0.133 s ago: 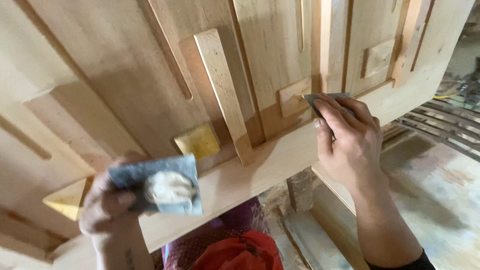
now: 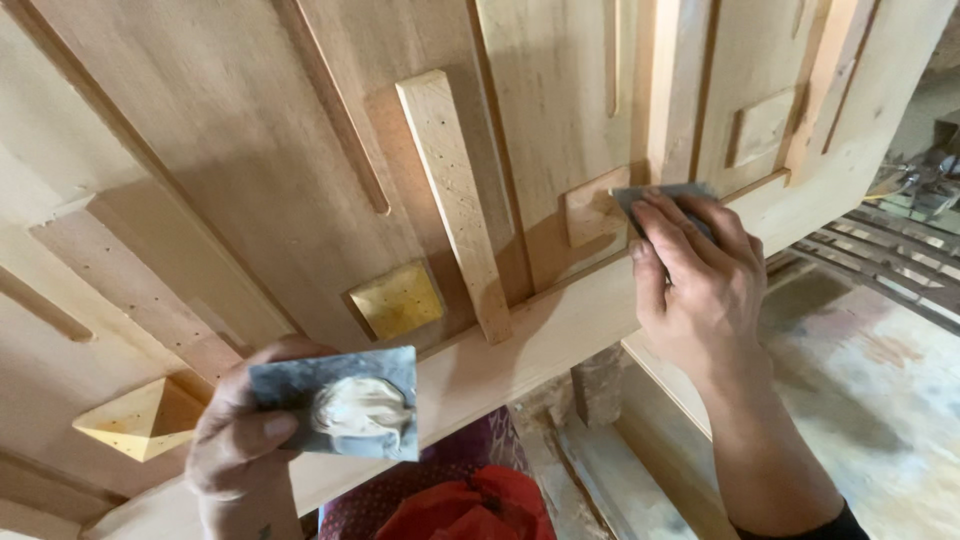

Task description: The person uses a putty knife to apply wood filler to small holes and gaps on a wooden climbing wall. They repeatedly scoop filler from a metal palette and smooth it into the surface of the wood and climbing holds.

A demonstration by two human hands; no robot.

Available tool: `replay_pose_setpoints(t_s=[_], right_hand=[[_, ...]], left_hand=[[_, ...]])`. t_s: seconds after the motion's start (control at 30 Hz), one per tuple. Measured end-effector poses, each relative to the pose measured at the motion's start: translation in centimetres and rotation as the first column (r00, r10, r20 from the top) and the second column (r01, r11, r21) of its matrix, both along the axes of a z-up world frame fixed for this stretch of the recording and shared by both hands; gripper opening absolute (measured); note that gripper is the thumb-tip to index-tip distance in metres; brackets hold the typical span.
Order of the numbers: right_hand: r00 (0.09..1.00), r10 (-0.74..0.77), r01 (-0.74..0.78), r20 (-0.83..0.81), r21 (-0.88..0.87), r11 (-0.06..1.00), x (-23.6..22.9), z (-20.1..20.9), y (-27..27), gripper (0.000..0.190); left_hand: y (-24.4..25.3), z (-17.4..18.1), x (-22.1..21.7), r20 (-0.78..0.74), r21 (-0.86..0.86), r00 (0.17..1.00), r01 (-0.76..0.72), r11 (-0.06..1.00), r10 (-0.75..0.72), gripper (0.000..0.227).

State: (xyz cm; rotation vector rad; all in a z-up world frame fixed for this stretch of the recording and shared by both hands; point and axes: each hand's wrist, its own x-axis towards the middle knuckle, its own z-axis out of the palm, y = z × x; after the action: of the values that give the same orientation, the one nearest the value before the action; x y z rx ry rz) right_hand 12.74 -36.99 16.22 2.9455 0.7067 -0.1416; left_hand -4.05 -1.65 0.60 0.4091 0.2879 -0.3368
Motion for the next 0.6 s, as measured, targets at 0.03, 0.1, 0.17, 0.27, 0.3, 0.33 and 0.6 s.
replay_pose_setpoints(t_s=[0.03,0.1,0.17,0.27,0.3,0.33,0.6], right_hand=[[0.999,0.036,-0.036,0.006,0.018,0.999,0.6,-0.9,-0.2,0.025],[0.995,0.102,-0.102,0.021,0.015,0.995,1.2,-1.4,-0.3,0.023],[0.986,0.161,-0.16,0.036,-0.029,0.987,1.3,-1.1,0.0,0.023],[0.988,0.124,-0.127,-0.092,-0.028,0.991,1.2,0.5,0.3,0.022],[0.99,0.076,-0.079,-0.121,-0.021,0.997,1.6,0.8,0.3,0.021],[0.988,0.027,-0.03,-0.15,-0.014,0.999,2.2,1.1,0.2,0.02],[0.991,0.011,-0.012,-0.137,-0.007,1.0,1.5,0.5,2.7,0.018]], left_hand=[[-0.2,-0.5,-0.4,-0.015,-0.022,1.0,0.013,1.0,-0.013,0.063],[-0.4,-1.2,-1.0,-0.075,-0.058,0.995,0.056,0.997,-0.06,0.066],[0.1,-1.3,-1.2,-0.163,-0.089,0.978,0.117,0.989,-0.13,0.072],[0.3,-0.1,-1.4,-0.139,-0.05,0.982,0.12,0.992,-0.126,0.066],[0.1,0.3,-1.3,-0.136,-0.058,0.982,0.121,0.991,-0.128,0.066],[0.0,0.7,-1.3,-0.134,-0.066,0.982,0.123,0.99,-0.131,0.066],[-2.4,1.5,-0.3,-0.033,-0.069,0.976,0.212,0.975,-0.214,0.067]])
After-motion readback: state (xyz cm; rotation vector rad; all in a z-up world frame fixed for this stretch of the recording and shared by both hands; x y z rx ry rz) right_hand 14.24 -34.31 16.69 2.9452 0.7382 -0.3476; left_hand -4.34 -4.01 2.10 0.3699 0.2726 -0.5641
